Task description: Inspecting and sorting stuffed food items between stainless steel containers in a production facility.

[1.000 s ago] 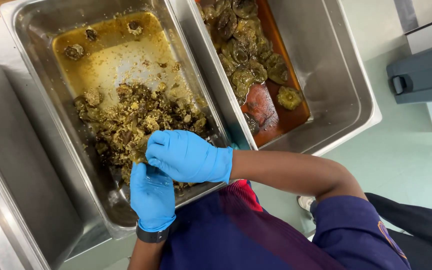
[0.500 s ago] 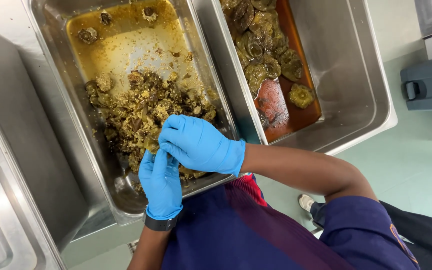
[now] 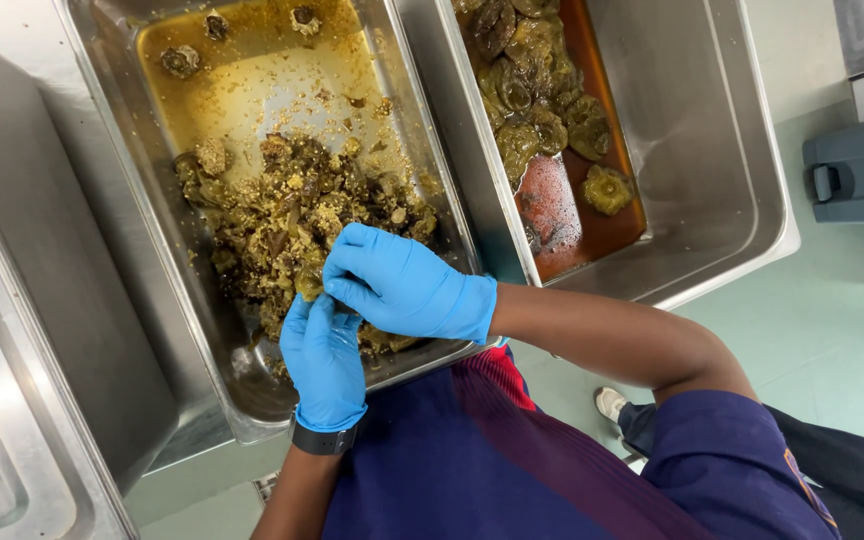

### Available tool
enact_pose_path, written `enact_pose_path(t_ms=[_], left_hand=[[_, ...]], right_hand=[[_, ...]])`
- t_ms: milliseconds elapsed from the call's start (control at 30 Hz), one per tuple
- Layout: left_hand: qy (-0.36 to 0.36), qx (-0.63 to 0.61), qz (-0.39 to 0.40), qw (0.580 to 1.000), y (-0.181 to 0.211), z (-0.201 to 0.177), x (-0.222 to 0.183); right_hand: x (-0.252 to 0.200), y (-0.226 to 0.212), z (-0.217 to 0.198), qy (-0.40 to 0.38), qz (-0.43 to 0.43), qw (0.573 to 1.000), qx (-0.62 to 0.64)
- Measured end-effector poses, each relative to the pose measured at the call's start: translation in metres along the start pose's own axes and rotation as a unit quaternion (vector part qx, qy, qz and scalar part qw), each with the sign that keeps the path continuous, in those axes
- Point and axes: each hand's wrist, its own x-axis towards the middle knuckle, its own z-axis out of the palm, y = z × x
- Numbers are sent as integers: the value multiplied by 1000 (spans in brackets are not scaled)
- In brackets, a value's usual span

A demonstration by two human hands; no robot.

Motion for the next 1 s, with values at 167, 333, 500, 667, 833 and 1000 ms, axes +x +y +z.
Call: enact_pose_path(t_ms=[167, 333, 500, 667, 833, 1000], left_hand=[[-6, -22, -1, 1000, 0, 1, 0], [-8, -1, 6, 1000, -4, -3, 0], [-12, -4, -4, 1000, -3, -3, -1], [-18, -9, -11, 1000, -2, -4, -1], [-4, -5, -17, 1000, -6, -11, -1], [17, -10, -22, 1000, -6, -10, -1]], right_hand=[[0, 0, 1, 20, -19, 998, -49], [-1, 5, 6, 28, -8, 999, -37], [1, 3, 3, 30, 4, 1000, -7], [2, 6, 0, 7, 48, 995, 88], [3, 9, 1, 9, 81, 985, 153], [4, 12, 2, 24, 76, 985, 151]])
